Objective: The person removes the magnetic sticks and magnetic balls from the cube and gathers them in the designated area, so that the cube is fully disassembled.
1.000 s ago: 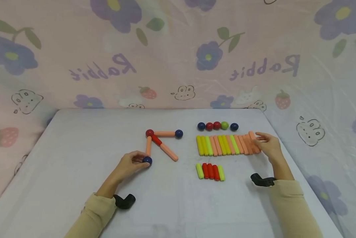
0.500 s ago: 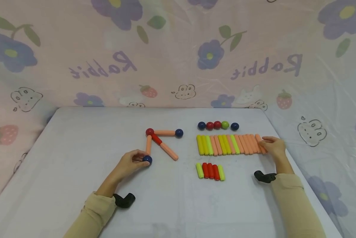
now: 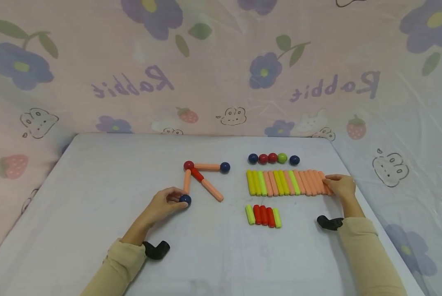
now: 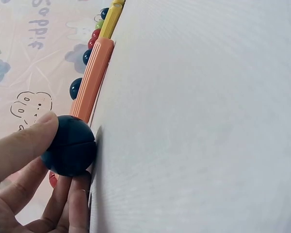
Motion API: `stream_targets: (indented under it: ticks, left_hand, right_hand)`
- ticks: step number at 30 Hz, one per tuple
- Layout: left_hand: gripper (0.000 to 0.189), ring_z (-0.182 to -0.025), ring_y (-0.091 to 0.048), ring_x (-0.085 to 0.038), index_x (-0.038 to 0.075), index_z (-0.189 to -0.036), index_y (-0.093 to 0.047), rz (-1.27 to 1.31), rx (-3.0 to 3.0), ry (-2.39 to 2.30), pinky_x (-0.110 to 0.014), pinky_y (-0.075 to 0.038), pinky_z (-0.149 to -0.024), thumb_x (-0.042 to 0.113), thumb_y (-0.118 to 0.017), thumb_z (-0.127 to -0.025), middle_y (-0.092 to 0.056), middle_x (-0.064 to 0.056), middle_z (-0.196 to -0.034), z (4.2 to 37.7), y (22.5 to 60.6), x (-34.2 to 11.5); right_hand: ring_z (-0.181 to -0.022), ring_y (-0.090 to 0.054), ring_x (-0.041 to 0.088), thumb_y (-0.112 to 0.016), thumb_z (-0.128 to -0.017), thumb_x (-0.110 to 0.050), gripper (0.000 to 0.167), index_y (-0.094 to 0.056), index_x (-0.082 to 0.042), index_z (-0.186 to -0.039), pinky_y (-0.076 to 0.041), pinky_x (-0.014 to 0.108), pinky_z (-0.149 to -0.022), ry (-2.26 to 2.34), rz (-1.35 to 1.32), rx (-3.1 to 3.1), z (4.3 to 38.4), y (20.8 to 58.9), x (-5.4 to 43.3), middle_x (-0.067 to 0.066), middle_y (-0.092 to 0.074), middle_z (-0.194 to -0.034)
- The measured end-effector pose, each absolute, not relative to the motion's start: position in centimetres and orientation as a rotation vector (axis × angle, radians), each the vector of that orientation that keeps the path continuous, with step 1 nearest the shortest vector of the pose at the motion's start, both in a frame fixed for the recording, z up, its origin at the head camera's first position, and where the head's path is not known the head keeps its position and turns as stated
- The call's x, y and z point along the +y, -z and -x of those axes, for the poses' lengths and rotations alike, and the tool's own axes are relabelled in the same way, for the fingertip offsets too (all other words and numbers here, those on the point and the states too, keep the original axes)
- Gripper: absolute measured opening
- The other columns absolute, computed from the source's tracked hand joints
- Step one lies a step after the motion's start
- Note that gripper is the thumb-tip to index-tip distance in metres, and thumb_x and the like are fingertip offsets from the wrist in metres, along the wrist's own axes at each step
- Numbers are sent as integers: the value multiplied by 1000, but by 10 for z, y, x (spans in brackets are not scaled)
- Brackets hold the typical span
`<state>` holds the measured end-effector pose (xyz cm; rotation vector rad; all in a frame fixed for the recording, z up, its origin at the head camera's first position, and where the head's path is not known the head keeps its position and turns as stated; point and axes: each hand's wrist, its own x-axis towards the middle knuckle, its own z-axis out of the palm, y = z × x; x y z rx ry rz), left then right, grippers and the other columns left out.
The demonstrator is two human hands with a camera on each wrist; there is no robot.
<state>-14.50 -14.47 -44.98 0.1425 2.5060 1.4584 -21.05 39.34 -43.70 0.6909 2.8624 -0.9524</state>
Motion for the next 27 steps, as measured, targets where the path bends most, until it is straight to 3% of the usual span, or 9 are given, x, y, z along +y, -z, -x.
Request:
stream_targets:
  ticks: [7, 16, 21, 27]
  left_hand:
    - [37, -101, -62, -22, 3, -117, -64, -134, 2505, -1459, -35, -53, -88, 21, -73, -86, -67, -17, -112, 145, 451, -145]
    - [37, -99, -62, -22, 1, -118, -63, -161, 2497, -1464, -26, -50, -84, 20, -72, -86, -66, -18, -111, 145, 448, -145]
    - [36, -100, -62, -23, 0, -118, -63, -193, 2495, -1469, -28, -51, -86, 17, -71, -87, -65, -20, -111, 146, 448, -145]
    - [36, -100, -62, -23, 2, -119, -63, -165, 2486, -1459, -32, -53, -89, 17, -71, -87, -65, -18, -111, 147, 449, -145]
  right_hand:
    - [-122, -48, 41, -55, -94, -24, 45, -58, 8, -125, -38, 25, -74, 948, -703, 2844, 207, 432, 387, 32, -50, -136]
    - [-103, -58, 43, -58, -91, -17, 41, -58, 10, -122, -40, 26, -68, 830, -547, 3004, 202, 430, 387, 32, -60, -120]
    - [-101, -60, 45, -59, -90, -14, 39, -57, 10, -121, -41, 30, -69, 826, -477, 3131, 197, 426, 375, 32, -62, -115]
    - [-98, -62, 43, -60, -91, -13, 35, -60, 9, -119, -40, 21, -64, 908, -358, 3181, 188, 418, 345, 31, -65, -111]
